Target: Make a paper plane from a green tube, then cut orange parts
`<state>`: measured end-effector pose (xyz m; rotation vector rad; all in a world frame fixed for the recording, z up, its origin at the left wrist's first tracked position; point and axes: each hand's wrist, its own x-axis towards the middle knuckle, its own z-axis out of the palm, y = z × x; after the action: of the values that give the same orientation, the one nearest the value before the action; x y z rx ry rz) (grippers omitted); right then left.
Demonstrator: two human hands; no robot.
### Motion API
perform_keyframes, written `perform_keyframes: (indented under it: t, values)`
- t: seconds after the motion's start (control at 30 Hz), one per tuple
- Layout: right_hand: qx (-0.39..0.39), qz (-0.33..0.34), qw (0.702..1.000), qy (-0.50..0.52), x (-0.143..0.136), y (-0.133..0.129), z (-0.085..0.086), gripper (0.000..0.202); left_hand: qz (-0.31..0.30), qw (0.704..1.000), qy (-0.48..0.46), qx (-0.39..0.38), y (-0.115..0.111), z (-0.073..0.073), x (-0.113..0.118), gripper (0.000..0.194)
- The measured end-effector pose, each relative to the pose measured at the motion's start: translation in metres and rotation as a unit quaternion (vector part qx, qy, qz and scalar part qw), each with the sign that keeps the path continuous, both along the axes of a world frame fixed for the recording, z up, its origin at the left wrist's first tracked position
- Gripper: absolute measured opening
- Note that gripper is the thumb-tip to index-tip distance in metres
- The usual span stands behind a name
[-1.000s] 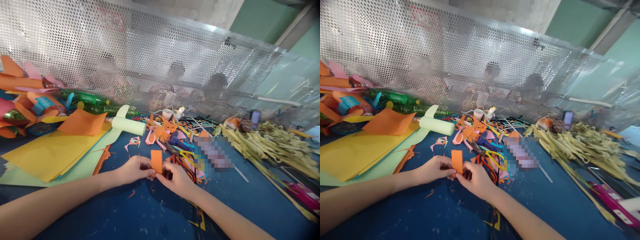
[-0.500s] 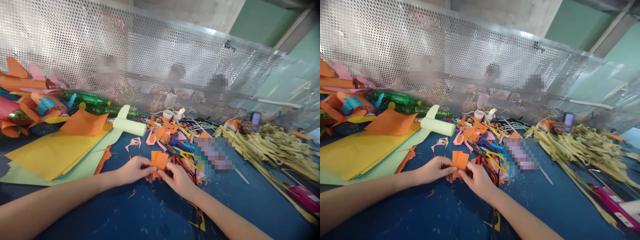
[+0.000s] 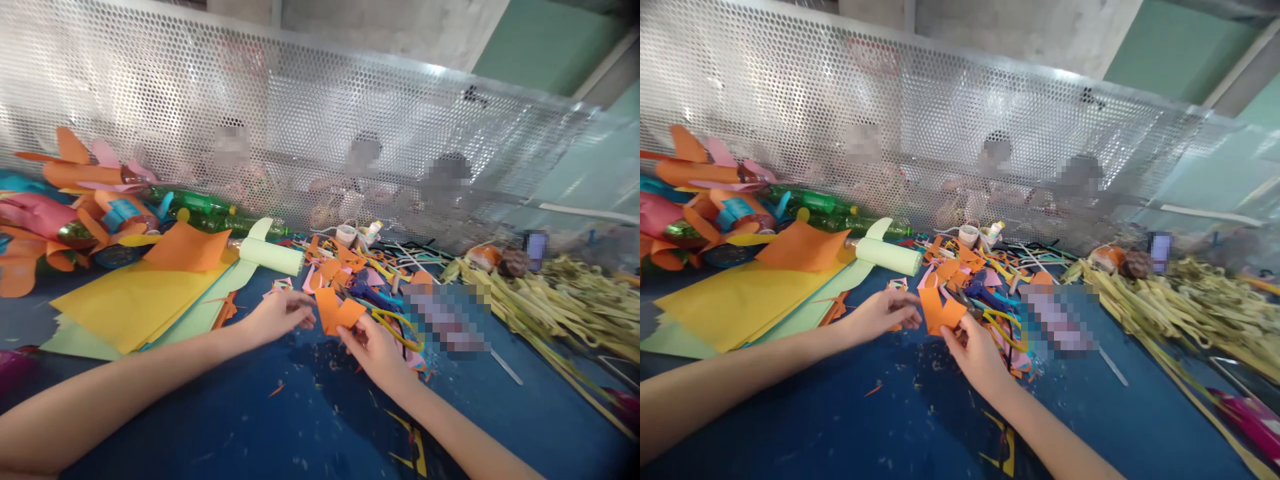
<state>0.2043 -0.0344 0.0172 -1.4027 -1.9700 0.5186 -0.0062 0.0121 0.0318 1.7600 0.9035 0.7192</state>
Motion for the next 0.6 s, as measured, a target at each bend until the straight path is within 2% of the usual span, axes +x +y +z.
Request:
perform_keyframes:
  t: [0.03, 0.07, 0.1, 0.2, 0.3, 0.37, 0.47, 0.53, 0.6]
  values:
    - [0.005, -0.021, 1.000, -0.008, 0.003, 0.004, 0.002, 0.018, 0.030, 0.996, 0.057, 0.054, 0.007, 0.009, -0.007, 0.028]
    - [0.007, -0.037, 0.999, -0.010, 0.006, 0.008, 0.004, 0.022, 0.077, 0.978, 0.140, 0.132, 0.016, 0.018, -0.016, 0.026]
    - [0.003, -0.038, 0.999, -0.003, 0.011, 0.014, 0.006, 0.029, 0.138, 0.937, 0.237, 0.217, 0.025, 0.027, -0.026, 0.024]
    - [-0.011, -0.068, 0.995, 0.067, 0.024, 0.037, 0.005, 0.045, 0.250, 0.876, 0.321, 0.260, 0.050, 0.044, -0.064, 0.025]
    - [-0.023, -0.088, 0.962, 0.258, 0.033, 0.056, -0.001, 0.065, 0.331, 0.817, 0.398, 0.254, 0.066, 0.045, -0.099, 0.039]
    - [-0.022, -0.092, 0.936, 0.340, 0.035, 0.063, -0.005, 0.074, 0.354, 0.791, 0.442, 0.231, 0.068, 0.042, -0.115, 0.039]
    - [-0.029, -0.081, 0.923, 0.376, 0.034, 0.065, -0.008, 0.071, 0.343, 0.777, 0.485, 0.207, 0.061, 0.044, -0.127, 0.017]
    - [-0.011, -0.069, 0.941, 0.332, 0.035, 0.065, -0.010, 0.055, 0.335, 0.770, 0.500, 0.212, 0.054, 0.054, -0.126, 0.015]
    - [0.018, -0.075, 0.967, 0.243, 0.038, 0.067, -0.011, 0.036, 0.339, 0.756, 0.509, 0.233, 0.045, 0.068, -0.118, 0.018]
